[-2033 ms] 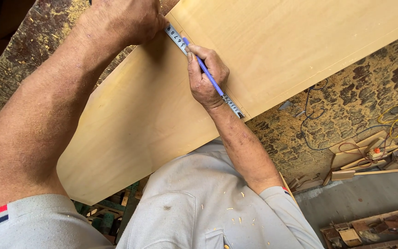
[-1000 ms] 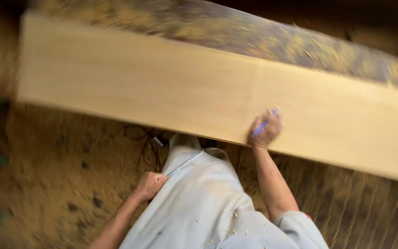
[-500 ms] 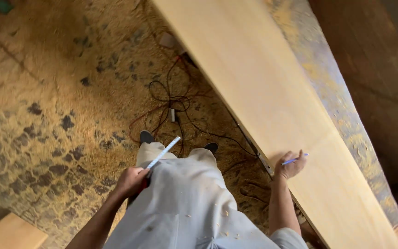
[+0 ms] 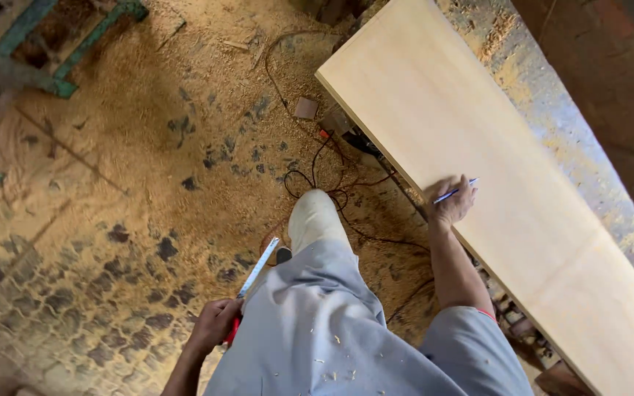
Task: The person positions a large plywood panel on a workbench and uses a triangular framing square and pencil to mark straight guide lines across its surface. They then extend a tape measure along the panel edge and mark additional measurement lines with the pencil.
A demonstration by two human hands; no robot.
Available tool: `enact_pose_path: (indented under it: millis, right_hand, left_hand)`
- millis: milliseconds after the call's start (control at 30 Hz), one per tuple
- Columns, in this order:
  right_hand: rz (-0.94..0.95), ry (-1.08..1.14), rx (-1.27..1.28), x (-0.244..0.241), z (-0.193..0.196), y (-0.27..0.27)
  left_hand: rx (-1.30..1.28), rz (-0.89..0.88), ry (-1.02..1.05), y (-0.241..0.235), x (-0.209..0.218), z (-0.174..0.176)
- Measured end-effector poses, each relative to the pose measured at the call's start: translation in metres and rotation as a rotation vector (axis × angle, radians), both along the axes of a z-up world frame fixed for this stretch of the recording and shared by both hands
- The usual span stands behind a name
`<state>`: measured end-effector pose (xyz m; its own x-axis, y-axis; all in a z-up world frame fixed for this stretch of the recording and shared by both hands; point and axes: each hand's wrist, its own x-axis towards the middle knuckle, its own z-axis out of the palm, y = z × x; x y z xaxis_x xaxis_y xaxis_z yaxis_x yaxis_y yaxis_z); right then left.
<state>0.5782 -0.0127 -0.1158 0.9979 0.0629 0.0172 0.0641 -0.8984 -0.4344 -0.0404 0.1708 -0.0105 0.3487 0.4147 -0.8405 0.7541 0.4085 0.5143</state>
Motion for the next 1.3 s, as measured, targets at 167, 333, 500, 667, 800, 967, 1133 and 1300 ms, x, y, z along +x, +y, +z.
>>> enact_pose_path:
  millis: [167, 333, 500, 667, 800, 967, 1133, 1300]
  right_hand:
    - [-0.304, 0.104, 0.191, 0.014, -0.003, 0.061]
    - [0.005, -0.212, -0.125, 0.034, -0.02, 0.07]
    - [-0.316, -0.134, -0.07, 0.069, -0.03, 0.109]
    - [-0.4, -0.356, -0.079, 0.095, -0.06, 0.149]
    - [-0.393, -0.384, 0.064, 0.074, -0.021, 0.229]
    - [-0.698, -0.105, 0.451, 0.007, 0.048, 0.34]
    - [-0.943, -0.352, 0.768, -0.085, 0.065, 0.432]
    - [-1.473, -0.096, 1.227, -0.151, 0.048, 0.534]
  left_hand:
    - [-0.018, -0.067, -0.034, 0.109, 0.048, -0.026]
    - [-0.055, -0.143, -0.052, 0.268, 0.13, -0.038]
    - [0.059, -0.697, 0.073, 0.412, 0.262, -0.001]
    - [0.144, -0.936, -0.038, 0.499, 0.381, 0.015]
    - [0.093, -1.315, -0.11, 0.55, 0.461, 0.012]
    - [-0.014, -1.772, 0.032, 0.615, 0.574, -0.009]
    - [0.03, -2.108, 0.163, 0.655, 0.68, -0.023]
    - [0.104, -2.361, 0.058, 0.616, 0.771, 0.04]
